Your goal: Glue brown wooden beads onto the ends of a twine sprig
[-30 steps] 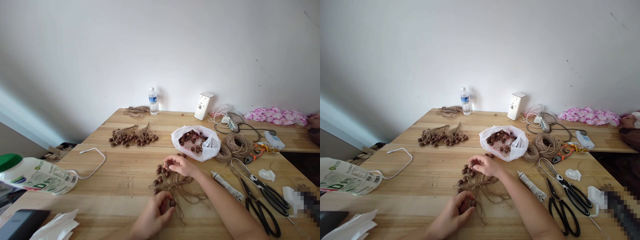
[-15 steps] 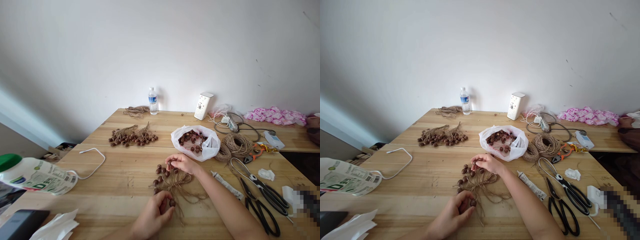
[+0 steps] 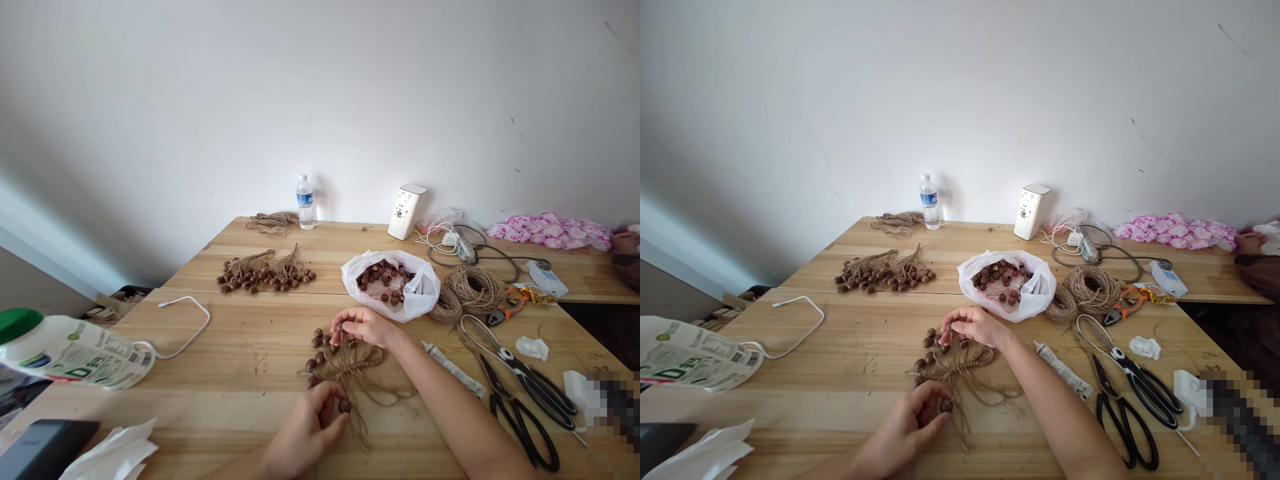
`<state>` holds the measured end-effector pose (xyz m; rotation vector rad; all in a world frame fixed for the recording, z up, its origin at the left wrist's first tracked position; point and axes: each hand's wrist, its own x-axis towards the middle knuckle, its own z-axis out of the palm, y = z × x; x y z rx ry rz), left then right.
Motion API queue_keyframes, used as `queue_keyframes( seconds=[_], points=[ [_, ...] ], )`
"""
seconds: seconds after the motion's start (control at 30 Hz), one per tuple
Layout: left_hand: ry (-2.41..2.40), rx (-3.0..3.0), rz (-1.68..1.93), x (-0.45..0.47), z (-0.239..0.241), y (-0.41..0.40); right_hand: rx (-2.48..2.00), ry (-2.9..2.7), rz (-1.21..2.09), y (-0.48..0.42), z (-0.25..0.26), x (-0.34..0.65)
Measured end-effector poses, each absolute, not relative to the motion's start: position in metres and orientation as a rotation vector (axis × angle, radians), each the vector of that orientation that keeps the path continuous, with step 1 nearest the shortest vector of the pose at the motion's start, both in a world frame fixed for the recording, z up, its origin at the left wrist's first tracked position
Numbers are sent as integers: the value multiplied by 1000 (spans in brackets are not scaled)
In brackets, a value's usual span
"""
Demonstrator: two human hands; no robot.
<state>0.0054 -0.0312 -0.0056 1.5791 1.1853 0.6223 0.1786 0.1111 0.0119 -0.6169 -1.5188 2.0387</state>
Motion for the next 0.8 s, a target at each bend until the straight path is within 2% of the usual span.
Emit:
queue_keyframes(
  seconds=[0.8],
  points=[
    [1187,1594,620,5,-5,-30,-648,-1527,1951,111,10,177]
  ],
)
